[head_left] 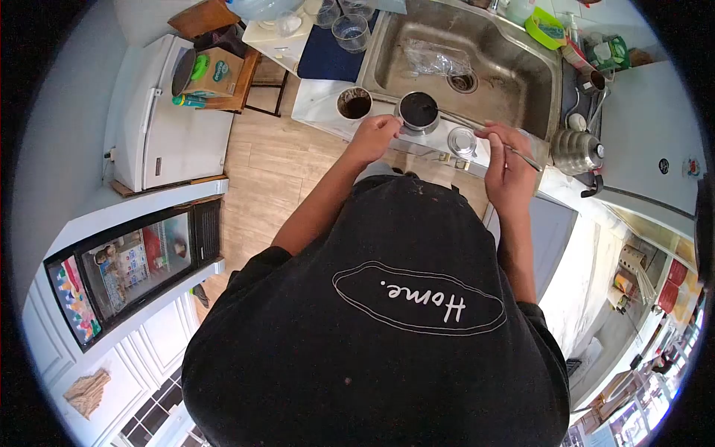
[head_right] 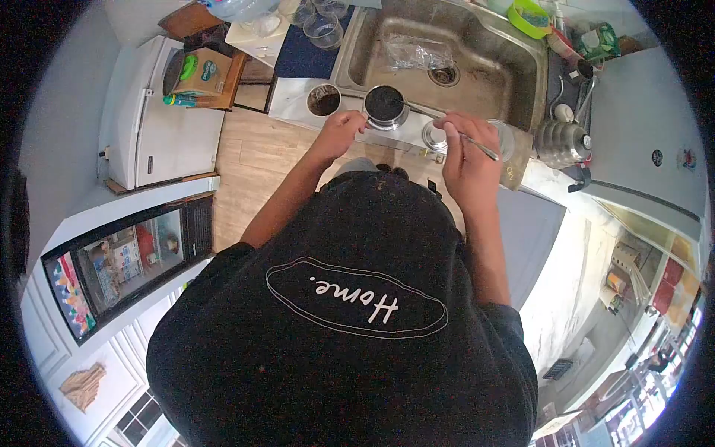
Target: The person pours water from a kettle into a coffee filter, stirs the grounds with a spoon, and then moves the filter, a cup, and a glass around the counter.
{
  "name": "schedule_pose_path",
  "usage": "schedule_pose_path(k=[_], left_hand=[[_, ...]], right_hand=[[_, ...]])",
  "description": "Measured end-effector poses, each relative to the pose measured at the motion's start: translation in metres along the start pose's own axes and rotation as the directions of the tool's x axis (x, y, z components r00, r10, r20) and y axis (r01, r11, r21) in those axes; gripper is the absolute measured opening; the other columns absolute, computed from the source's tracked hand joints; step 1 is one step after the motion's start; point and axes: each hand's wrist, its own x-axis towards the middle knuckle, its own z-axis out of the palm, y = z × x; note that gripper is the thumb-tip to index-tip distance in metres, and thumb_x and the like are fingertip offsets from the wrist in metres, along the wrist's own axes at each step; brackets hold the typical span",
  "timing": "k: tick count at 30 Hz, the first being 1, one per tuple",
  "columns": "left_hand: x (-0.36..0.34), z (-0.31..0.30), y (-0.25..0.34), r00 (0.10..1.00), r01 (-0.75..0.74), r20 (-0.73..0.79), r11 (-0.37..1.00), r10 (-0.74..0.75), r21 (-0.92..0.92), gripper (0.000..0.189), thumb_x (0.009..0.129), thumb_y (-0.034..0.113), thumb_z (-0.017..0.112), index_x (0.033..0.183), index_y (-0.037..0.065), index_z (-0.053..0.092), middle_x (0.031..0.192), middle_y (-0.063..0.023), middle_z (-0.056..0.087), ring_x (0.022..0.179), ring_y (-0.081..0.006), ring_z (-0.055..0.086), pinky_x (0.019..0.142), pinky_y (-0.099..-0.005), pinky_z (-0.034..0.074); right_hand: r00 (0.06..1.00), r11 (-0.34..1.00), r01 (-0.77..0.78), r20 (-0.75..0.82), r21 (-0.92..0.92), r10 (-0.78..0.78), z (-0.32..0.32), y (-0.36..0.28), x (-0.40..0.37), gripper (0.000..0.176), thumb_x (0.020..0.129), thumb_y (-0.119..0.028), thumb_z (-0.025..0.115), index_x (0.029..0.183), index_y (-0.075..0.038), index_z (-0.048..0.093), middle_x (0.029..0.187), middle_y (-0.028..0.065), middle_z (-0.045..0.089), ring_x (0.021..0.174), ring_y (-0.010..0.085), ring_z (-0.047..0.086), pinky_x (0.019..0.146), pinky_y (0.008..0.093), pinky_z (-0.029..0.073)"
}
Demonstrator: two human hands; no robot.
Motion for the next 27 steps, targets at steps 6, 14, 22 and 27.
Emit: schedule_pose_path(k=[6, 14, 22, 27], left_hand=[[-0.003, 0.001, 0.004, 1.0, 0.008, 0.004, 0.999, -0.008, -0.05, 0.037, 0.095, 0.034, 0.059, 0.076, 0.003, 0.065, 0.072, -0.0005, 0.06, 0.067, -0.0098, 0.049, 0.062, -0.0279, 0.039], [0.004, 0.002, -0.012, 0.999, -0.043, 0.018, 0.994, 0.045, -0.1, 0.037, 0.096, 0.033, 0.058, 0.076, 0.003, 0.065, 0.076, -0.0009, 0.063, 0.071, -0.0094, 0.051, 0.066, -0.027, 0.039], [-0.004, 0.0, 0.004, 1.0, -0.008, 0.022, 0.998, 0.009, -0.06, 0.038, 0.096, 0.034, 0.057, 0.077, 0.002, 0.065, 0.079, -0.0041, 0.066, 0.076, -0.0116, 0.055, 0.072, -0.0279, 0.043], [-0.002, -0.001, 0.002, 1.0, -0.004, 0.017, 0.999, 0.005, -0.032, 0.039, 0.096, 0.034, 0.057, 0.078, 0.001, 0.066, 0.079, -0.0045, 0.067, 0.076, -0.0119, 0.056, 0.072, -0.0279, 0.043]], right_hand=[[1.0, 0.999, 0.022, 0.016, 0.042, -0.023, 0.001, 0.0, -0.005, 0.009, 0.095, -0.007, 0.06, 0.095, -0.006, 0.069, 0.099, 0.0108, 0.071, 0.096, 0.0303, 0.066, 0.088, 0.0407, 0.048], [1.0, 0.999, -0.019, 0.02, 0.027, 0.019, 0.0, -0.003, -0.006, 0.009, 0.095, -0.009, 0.061, 0.096, -0.006, 0.069, 0.101, 0.011, 0.07, 0.096, 0.0316, 0.065, 0.088, 0.0407, 0.049], [1.0, 1.0, -0.018, 0.025, 0.011, 0.018, 0.008, -0.011, -0.008, 0.008, 0.094, -0.008, 0.061, 0.097, -0.007, 0.068, 0.1, 0.0105, 0.071, 0.095, 0.0323, 0.065, 0.088, 0.0412, 0.048], [1.0, 1.0, 0.012, 0.018, -0.016, -0.012, 0.001, -0.008, -0.012, 0.007, 0.094, -0.008, 0.062, 0.098, -0.007, 0.068, 0.099, 0.0097, 0.071, 0.095, 0.0318, 0.065, 0.089, 0.0421, 0.047]])
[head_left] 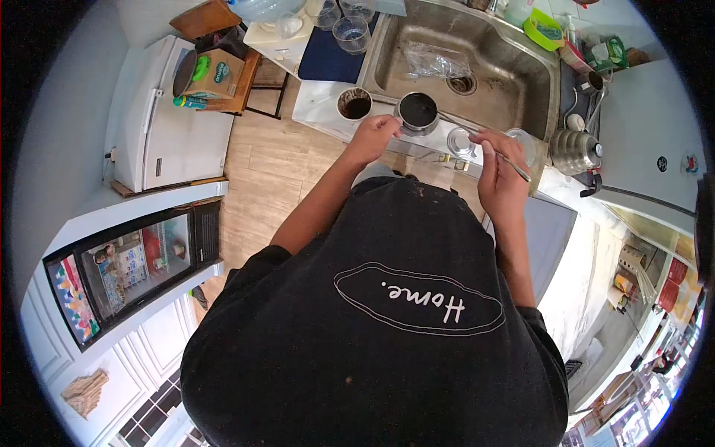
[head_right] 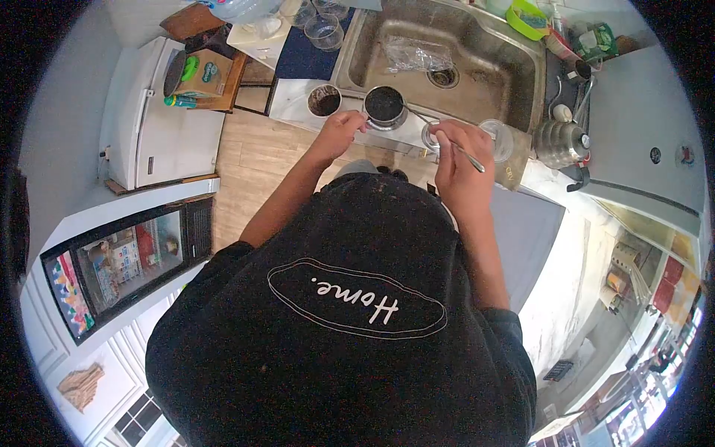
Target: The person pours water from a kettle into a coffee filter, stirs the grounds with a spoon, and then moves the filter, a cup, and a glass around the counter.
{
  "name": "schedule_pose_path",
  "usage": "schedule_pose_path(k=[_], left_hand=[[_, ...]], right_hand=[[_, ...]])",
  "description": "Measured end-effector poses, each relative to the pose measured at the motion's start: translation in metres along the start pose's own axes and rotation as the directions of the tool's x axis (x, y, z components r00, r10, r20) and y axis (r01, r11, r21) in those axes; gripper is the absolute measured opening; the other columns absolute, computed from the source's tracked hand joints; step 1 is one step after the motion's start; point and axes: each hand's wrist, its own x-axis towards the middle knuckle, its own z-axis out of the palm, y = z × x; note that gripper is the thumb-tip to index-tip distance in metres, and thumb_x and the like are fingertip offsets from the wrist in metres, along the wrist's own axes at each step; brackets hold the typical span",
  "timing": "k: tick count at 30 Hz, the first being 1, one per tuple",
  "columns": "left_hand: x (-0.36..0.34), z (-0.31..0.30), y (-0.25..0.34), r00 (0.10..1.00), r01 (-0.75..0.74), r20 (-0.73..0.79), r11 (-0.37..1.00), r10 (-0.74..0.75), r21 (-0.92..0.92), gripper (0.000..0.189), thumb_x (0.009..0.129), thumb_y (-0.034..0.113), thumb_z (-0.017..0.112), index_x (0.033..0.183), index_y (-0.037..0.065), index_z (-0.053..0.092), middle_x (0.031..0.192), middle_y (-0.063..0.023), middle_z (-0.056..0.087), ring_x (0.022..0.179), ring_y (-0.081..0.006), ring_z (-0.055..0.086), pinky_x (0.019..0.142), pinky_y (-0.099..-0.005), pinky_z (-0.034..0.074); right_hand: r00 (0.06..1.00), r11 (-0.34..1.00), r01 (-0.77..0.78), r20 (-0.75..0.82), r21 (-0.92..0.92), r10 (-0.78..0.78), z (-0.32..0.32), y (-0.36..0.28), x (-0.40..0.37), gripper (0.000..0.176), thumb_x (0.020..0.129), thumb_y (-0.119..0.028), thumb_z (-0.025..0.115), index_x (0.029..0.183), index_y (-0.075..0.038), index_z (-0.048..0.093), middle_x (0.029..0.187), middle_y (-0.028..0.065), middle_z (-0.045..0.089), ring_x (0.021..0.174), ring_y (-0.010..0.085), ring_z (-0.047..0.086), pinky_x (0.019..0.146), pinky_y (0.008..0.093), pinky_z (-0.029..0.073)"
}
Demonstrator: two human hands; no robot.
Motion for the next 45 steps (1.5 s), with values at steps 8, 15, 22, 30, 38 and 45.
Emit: schedule_pose_path(k=[8, 15, 22, 30, 38, 45], left_hand=[[0.0, 0.0, 0.002, 1.0, -0.021, -0.002, 0.999, 0.021, -0.04, 0.037, 0.095, 0.032, 0.059, 0.079, -0.001, 0.067, 0.078, -0.0056, 0.068, 0.077, -0.0119, 0.058, 0.074, -0.0282, 0.045], [-0.001, 0.0, 0.005, 1.0, 0.006, 0.01, 0.998, -0.005, -0.059, 0.036, 0.096, 0.03, 0.059, 0.079, 0.0, 0.067, 0.078, -0.0048, 0.067, 0.077, -0.0113, 0.058, 0.076, -0.0275, 0.045], [-0.001, 0.001, 0.008, 0.999, 0.035, -0.003, 0.998, -0.035, -0.048, 0.036, 0.096, 0.031, 0.059, 0.079, 0.0, 0.067, 0.081, -0.0061, 0.068, 0.08, -0.0129, 0.06, 0.078, -0.0288, 0.045], [0.001, 0.0, 0.004, 0.999, 0.047, 0.011, 0.999, -0.047, -0.023, 0.036, 0.096, 0.033, 0.059, 0.079, 0.001, 0.067, 0.083, -0.0065, 0.069, 0.082, -0.0136, 0.06, 0.079, -0.0288, 0.045], [0.0, 0.001, 0.005, 0.998, 0.064, 0.007, 0.997, -0.064, -0.034, 0.036, 0.096, 0.032, 0.059, 0.076, 0.002, 0.066, 0.075, -0.0016, 0.064, 0.073, -0.0103, 0.055, 0.07, -0.0276, 0.042], [0.004, 0.0, 0.001, 0.999, 0.046, 0.008, 0.999, -0.046, -0.019, 0.037, 0.096, 0.032, 0.059, 0.076, 0.002, 0.066, 0.074, -0.002, 0.064, 0.073, -0.0102, 0.054, 0.07, -0.0274, 0.042]], right_hand=[[1.0, 1.0, 0.016, -0.005, 0.02, -0.015, 0.005, -0.004, 0.0, 0.007, 0.095, -0.008, 0.061, 0.098, -0.007, 0.067, 0.098, 0.0085, 0.07, 0.094, 0.0297, 0.066, 0.091, 0.0419, 0.046], [0.998, 0.998, 0.054, -0.01, 0.016, -0.054, 0.001, -0.002, -0.002, 0.008, 0.095, -0.009, 0.061, 0.098, -0.007, 0.067, 0.098, 0.008, 0.07, 0.093, 0.0282, 0.066, 0.093, 0.0438, 0.045], [1.0, 1.0, -0.01, 0.014, -0.023, 0.01, 0.003, -0.001, 0.001, 0.009, 0.095, -0.007, 0.06, 0.099, -0.007, 0.068, 0.098, 0.008, 0.07, 0.094, 0.0284, 0.066, 0.094, 0.0428, 0.044], [0.998, 0.998, 0.055, 0.02, 0.006, -0.055, 0.007, -0.001, 0.007, 0.009, 0.096, -0.008, 0.059, 0.098, -0.007, 0.067, 0.099, 0.0075, 0.07, 0.096, 0.0277, 0.065, 0.097, 0.0451, 0.042], [0.999, 0.999, 0.04, 0.023, 0.001, -0.04, -0.001, 0.006, 0.007, 0.009, 0.095, -0.007, 0.059, 0.098, -0.008, 0.067, 0.1, 0.0072, 0.07, 0.096, 0.0275, 0.065, 0.097, 0.0456, 0.043], [0.999, 0.999, 0.04, 0.008, -0.005, -0.04, 0.007, 0.006, 0.008, 0.009, 0.095, -0.007, 0.059, 0.098, -0.007, 0.068, 0.1, 0.0085, 0.07, 0.096, 0.0275, 0.066, 0.097, 0.0452, 0.044]])
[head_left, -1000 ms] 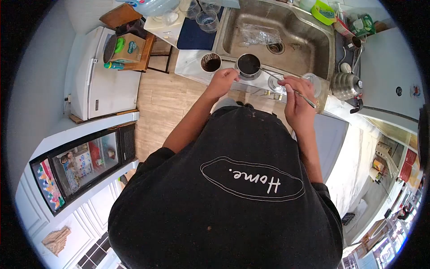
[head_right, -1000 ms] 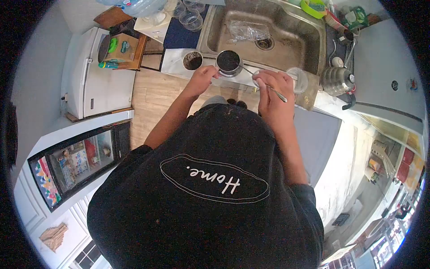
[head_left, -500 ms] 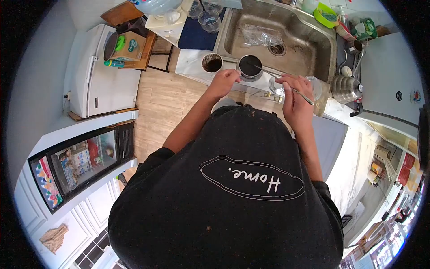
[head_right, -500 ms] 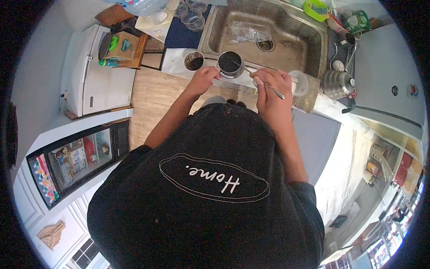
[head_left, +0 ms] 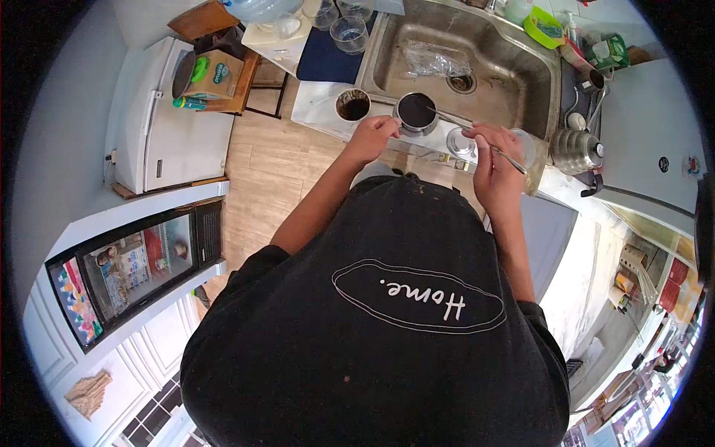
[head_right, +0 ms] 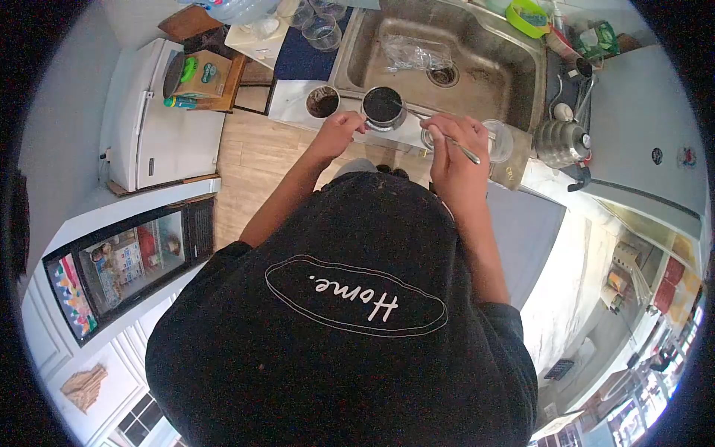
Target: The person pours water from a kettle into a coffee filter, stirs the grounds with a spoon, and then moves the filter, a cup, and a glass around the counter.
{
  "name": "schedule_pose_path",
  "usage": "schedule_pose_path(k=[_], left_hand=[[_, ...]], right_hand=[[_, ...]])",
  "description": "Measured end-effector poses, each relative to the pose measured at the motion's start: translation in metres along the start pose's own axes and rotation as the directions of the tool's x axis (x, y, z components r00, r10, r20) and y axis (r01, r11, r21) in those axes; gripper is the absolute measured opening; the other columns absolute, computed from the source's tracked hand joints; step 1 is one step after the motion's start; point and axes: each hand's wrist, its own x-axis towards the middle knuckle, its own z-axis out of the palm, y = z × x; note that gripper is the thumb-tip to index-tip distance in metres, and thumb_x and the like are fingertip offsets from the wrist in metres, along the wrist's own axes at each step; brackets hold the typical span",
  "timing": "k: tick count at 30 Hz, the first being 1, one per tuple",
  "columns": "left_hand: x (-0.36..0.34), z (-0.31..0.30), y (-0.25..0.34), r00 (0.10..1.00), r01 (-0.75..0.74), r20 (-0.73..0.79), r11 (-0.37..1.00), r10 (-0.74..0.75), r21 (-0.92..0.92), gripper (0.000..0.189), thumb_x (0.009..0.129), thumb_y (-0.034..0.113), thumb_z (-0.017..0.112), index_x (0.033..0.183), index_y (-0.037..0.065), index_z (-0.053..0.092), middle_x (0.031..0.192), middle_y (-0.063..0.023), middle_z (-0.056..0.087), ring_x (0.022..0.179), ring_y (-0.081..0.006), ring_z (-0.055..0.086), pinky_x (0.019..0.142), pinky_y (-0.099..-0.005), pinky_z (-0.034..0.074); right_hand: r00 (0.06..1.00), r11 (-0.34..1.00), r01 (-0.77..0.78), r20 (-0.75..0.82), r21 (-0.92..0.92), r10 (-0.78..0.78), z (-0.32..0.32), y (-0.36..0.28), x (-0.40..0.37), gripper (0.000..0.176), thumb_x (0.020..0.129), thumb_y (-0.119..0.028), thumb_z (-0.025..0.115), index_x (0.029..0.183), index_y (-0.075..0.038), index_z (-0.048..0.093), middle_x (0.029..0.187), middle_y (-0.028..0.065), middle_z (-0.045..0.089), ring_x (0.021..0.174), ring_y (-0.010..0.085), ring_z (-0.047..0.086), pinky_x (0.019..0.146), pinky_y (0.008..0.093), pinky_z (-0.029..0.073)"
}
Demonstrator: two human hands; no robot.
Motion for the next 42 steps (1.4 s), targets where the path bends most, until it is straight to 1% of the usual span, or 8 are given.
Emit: schedule_pose_path(k=[4, 20, 23, 29, 32, 35, 38, 42], left_hand=[[-0.002, 0.0, 0.002, 1.0, -0.002, -0.009, 1.0, 0.002, -0.005, 0.037, 0.095, 0.032, 0.059, 0.076, 0.001, 0.066, 0.074, -0.0023, 0.064, 0.074, -0.0104, 0.054, 0.07, -0.0277, 0.042], [-0.002, -0.001, 0.002, 1.0, 0.022, -0.008, 0.999, -0.021, 0.034, 0.038, 0.096, 0.033, 0.058, 0.077, 0.001, 0.067, 0.077, -0.0032, 0.065, 0.075, -0.0111, 0.055, 0.073, -0.028, 0.043], [-0.001, -0.003, 0.001, 0.999, 0.029, 0.044, 0.999, -0.031, 0.041, 0.034, 0.097, 0.035, 0.056, 0.08, 0.007, 0.064, 0.082, 0.0001, 0.063, 0.08, -0.0119, 0.056, 0.072, -0.0296, 0.043], [0.0, -0.006, 0.0, 0.994, 0.086, 0.06, 0.994, -0.091, 0.073, 0.035, 0.097, 0.037, 0.056, 0.081, 0.007, 0.064, 0.083, 0.0006, 0.063, 0.08, -0.0112, 0.056, 0.072, -0.0294, 0.043], [-0.006, 0.0, 0.009, 0.999, 0.031, -0.013, 1.0, -0.031, 0.004, 0.037, 0.095, 0.034, 0.058, 0.077, 0.002, 0.066, 0.074, -0.002, 0.063, 0.074, -0.0108, 0.054, 0.071, -0.0286, 0.042], [-0.002, 0.0, 0.003, 0.999, 0.041, -0.01, 0.999, -0.041, 0.017, 0.037, 0.095, 0.034, 0.058, 0.077, 0.002, 0.066, 0.075, -0.002, 0.063, 0.074, -0.0107, 0.054, 0.071, -0.0285, 0.042], [0.001, -0.006, 0.0, 0.995, 0.073, 0.067, 0.996, -0.077, 0.058, 0.034, 0.096, 0.037, 0.056, 0.082, 0.008, 0.065, 0.087, 0.0007, 0.065, 0.083, -0.0109, 0.057, 0.073, -0.0297, 0.044], [0.002, -0.007, -0.004, 0.995, 0.057, 0.075, 0.997, -0.061, 0.059, 0.034, 0.096, 0.037, 0.056, 0.083, 0.008, 0.065, 0.087, 0.0, 0.065, 0.083, -0.0112, 0.057, 0.074, -0.0298, 0.044]], right_hand=[[0.999, 0.999, -0.039, 0.007, 0.032, 0.039, -0.008, 0.006, -0.003, 0.009, 0.096, -0.007, 0.059, 0.098, -0.007, 0.068, 0.1, 0.0082, 0.07, 0.097, 0.0276, 0.066, 0.098, 0.0458, 0.043], [0.998, 0.994, -0.062, 0.01, 0.089, 0.061, -0.003, 0.001, -0.003, 0.011, 0.098, -0.007, 0.055, 0.098, -0.004, 0.066, 0.102, 0.0106, 0.071, 0.103, 0.0286, 0.067, 0.104, 0.049, 0.044], [0.998, 0.994, -0.053, -0.013, 0.101, 0.054, 0.003, 0.004, -0.001, 0.011, 0.098, -0.006, 0.055, 0.099, -0.004, 0.066, 0.103, 0.0118, 0.071, 0.104, 0.0291, 0.067, 0.104, 0.0495, 0.044], [0.998, 0.994, -0.061, -0.005, 0.085, 0.062, -0.006, 0.007, -0.002, 0.011, 0.097, -0.006, 0.056, 0.099, -0.003, 0.066, 0.102, 0.013, 0.07, 0.102, 0.0306, 0.067, 0.103, 0.0504, 0.045], [0.999, 0.991, -0.039, 0.002, 0.129, 0.039, -0.002, -0.001, -0.002, 0.011, 0.097, -0.005, 0.056, 0.098, -0.003, 0.066, 0.102, 0.0131, 0.07, 0.101, 0.0311, 0.067, 0.103, 0.05, 0.045], [0.999, 0.992, -0.033, -0.007, 0.125, 0.034, 0.004, 0.002, -0.001, 0.011, 0.097, -0.005, 0.055, 0.098, -0.003, 0.066, 0.102, 0.0129, 0.07, 0.101, 0.0314, 0.067, 0.103, 0.0494, 0.045], [0.998, 0.996, -0.056, -0.034, 0.077, 0.058, 0.001, 0.005, 0.0, 0.011, 0.097, -0.005, 0.056, 0.096, -0.003, 0.067, 0.101, 0.0125, 0.07, 0.101, 0.0312, 0.067, 0.103, 0.049, 0.046], [0.996, 0.991, -0.084, -0.02, 0.101, 0.087, -0.003, 0.001, -0.003, 0.012, 0.097, -0.005, 0.056, 0.095, -0.003, 0.067, 0.101, 0.0121, 0.07, 0.102, 0.0305, 0.067, 0.102, 0.0488, 0.046]])
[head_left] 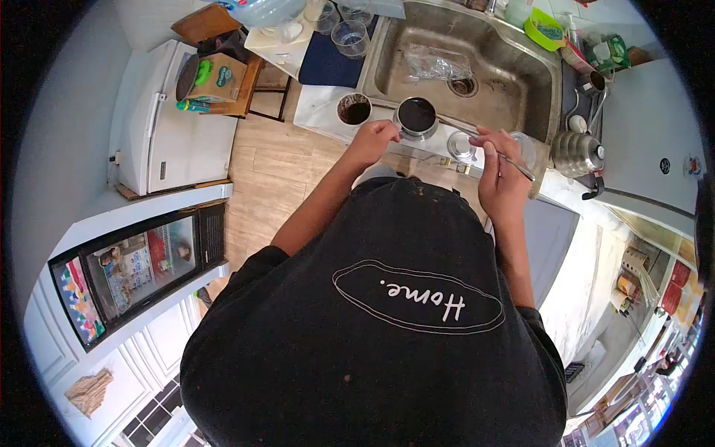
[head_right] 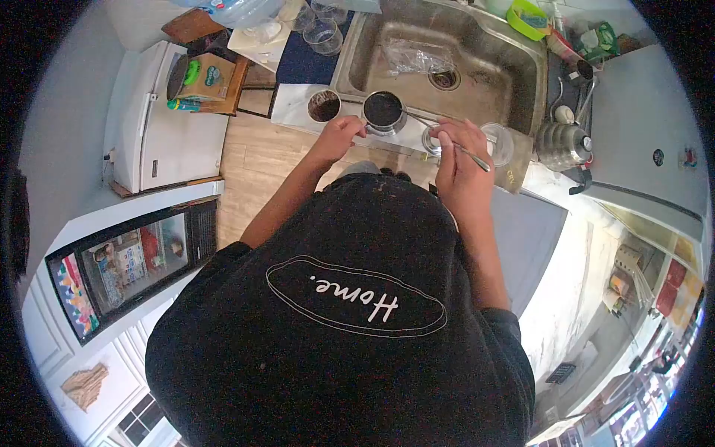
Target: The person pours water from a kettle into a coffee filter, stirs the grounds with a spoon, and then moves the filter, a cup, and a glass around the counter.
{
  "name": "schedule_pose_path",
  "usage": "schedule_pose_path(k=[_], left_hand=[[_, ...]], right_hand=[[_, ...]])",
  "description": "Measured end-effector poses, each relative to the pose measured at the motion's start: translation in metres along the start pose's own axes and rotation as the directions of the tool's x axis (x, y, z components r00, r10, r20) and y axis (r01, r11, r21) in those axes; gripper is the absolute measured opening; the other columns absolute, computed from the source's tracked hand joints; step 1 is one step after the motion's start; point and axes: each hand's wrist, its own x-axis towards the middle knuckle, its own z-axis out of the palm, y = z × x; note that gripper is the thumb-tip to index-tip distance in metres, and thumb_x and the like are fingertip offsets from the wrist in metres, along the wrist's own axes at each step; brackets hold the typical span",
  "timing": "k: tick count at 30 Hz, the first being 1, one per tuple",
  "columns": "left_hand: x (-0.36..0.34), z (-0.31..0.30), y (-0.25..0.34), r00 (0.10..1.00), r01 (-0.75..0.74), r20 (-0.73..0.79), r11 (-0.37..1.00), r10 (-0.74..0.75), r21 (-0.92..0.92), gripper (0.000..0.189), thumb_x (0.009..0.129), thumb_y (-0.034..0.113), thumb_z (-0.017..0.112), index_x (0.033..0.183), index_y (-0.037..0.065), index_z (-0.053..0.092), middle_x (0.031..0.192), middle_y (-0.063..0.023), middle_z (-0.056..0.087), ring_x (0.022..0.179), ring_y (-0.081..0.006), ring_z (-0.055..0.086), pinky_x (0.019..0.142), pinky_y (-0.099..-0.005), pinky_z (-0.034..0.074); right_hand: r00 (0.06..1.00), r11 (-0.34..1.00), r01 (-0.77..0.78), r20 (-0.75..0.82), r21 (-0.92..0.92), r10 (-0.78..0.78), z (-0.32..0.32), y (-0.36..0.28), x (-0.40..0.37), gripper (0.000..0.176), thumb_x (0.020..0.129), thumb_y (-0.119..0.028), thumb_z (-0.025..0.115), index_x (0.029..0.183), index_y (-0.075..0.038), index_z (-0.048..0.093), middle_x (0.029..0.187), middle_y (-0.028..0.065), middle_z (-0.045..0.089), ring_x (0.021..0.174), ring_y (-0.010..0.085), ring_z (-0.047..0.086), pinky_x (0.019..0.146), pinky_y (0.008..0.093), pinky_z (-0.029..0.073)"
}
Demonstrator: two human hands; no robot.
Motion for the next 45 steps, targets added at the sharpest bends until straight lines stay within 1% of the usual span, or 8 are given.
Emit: schedule_pose_path(k=[11, 14, 20, 22, 26, 34, 43, 45], left_hand=[[0.0, 0.0, -0.001, 1.0, 0.028, 0.001, 1.0, -0.028, -0.007, 0.037, 0.098, 0.04, 0.055, 0.085, 0.007, 0.066, 0.09, -0.0016, 0.067, 0.084, -0.0125, 0.057, 0.075, -0.0307, 0.044], [-0.005, 0.005, 0.007, 0.998, 0.003, -0.067, 0.999, -0.007, -0.053, 0.039, 0.095, 0.036, 0.059, 0.077, 0.002, 0.066, 0.076, -0.0021, 0.063, 0.075, -0.0107, 0.053, 0.072, -0.0288, 0.041], [-0.003, 0.006, 0.004, 0.996, -0.064, -0.067, 0.995, 0.059, -0.079, 0.038, 0.095, 0.035, 0.06, 0.075, 0.003, 0.066, 0.075, -0.0015, 0.064, 0.074, -0.0103, 0.052, 0.071, -0.0282, 0.041], [-0.004, 0.006, 0.008, 0.998, -0.033, -0.065, 0.996, 0.028, -0.083, 0.038, 0.095, 0.035, 0.06, 0.075, 0.003, 0.066, 0.076, -0.0018, 0.064, 0.075, -0.0106, 0.053, 0.072, -0.0283, 0.041], [-0.002, 0.003, 0.005, 0.999, 0.008, -0.043, 0.999, -0.009, -0.032, 0.038, 0.095, 0.035, 0.059, 0.076, 0.003, 0.066, 0.078, -0.0025, 0.065, 0.077, -0.0115, 0.054, 0.075, -0.0285, 0.042], [-0.004, 0.004, 0.011, 0.998, -0.022, -0.052, 0.998, 0.019, -0.063, 0.037, 0.095, 0.034, 0.06, 0.077, 0.002, 0.067, 0.078, -0.0025, 0.066, 0.077, -0.0121, 0.055, 0.075, -0.0285, 0.043], [0.0, 0.002, 0.002, 0.998, -0.058, -0.005, 0.995, 0.058, -0.079, 0.037, 0.096, 0.034, 0.06, 0.078, 0.002, 0.067, 0.078, -0.0022, 0.065, 0.077, -0.0111, 0.055, 0.075, -0.0282, 0.043], [0.004, -0.001, -0.002, 0.998, -0.066, 0.019, 0.996, 0.068, -0.058, 0.037, 0.096, 0.033, 0.058, 0.08, 0.002, 0.067, 0.081, -0.0031, 0.066, 0.08, -0.0122, 0.056, 0.078, -0.0287, 0.043]], right_hand=[[1.0, 1.0, -0.026, -0.016, 0.006, 0.026, 0.001, 0.0, 0.0, 0.013, 0.098, -0.006, 0.055, 0.096, -0.004, 0.068, 0.103, 0.0117, 0.07, 0.103, 0.0303, 0.067, 0.103, 0.0488, 0.046], [1.0, 1.0, -0.025, -0.004, 0.019, 0.025, 0.003, -0.003, -0.002, 0.014, 0.099, -0.007, 0.054, 0.097, -0.003, 0.068, 0.103, 0.0118, 0.071, 0.102, 0.0303, 0.067, 0.103, 0.0489, 0.046], [0.999, 0.998, -0.047, -0.017, -0.031, 0.047, 0.005, 0.0, 0.0, 0.014, 0.099, -0.007, 0.054, 0.097, -0.003, 0.068, 0.104, 0.0121, 0.071, 0.103, 0.0309, 0.066, 0.103, 0.049, 0.046], [0.996, 0.996, -0.093, -0.017, -0.015, 0.093, -0.001, -0.001, -0.002, 0.014, 0.099, -0.007, 0.055, 0.097, -0.004, 0.068, 0.105, 0.0122, 0.07, 0.103, 0.0314, 0.066, 0.103, 0.0493, 0.046], [1.0, 0.999, -0.026, 0.0, -0.028, 0.026, 0.001, -0.006, -0.004, 0.014, 0.098, -0.007, 0.055, 0.096, -0.003, 0.068, 0.105, 0.0124, 0.07, 0.103, 0.0321, 0.066, 0.104, 0.0482, 0.045], [0.992, 0.992, -0.123, 0.002, -0.007, 0.123, 0.002, -0.006, -0.001, 0.014, 0.098, -0.007, 0.055, 0.096, -0.003, 0.068, 0.111, 0.0137, 0.07, 0.108, 0.0333, 0.063, 0.102, 0.0454, 0.045], [0.997, 0.997, -0.079, -0.025, -0.008, 0.079, 0.013, -0.011, -0.006, 0.015, 0.098, -0.005, 0.054, 0.096, -0.002, 0.069, 0.112, 0.0143, 0.07, 0.106, 0.032, 0.065, 0.098, 0.0417, 0.047], [0.99, 0.991, -0.132, -0.047, -0.004, 0.132, 0.012, -0.011, -0.007, 0.015, 0.098, -0.005, 0.054, 0.096, -0.002, 0.069, 0.112, 0.0143, 0.07, 0.107, 0.0325, 0.064, 0.097, 0.0414, 0.047]])
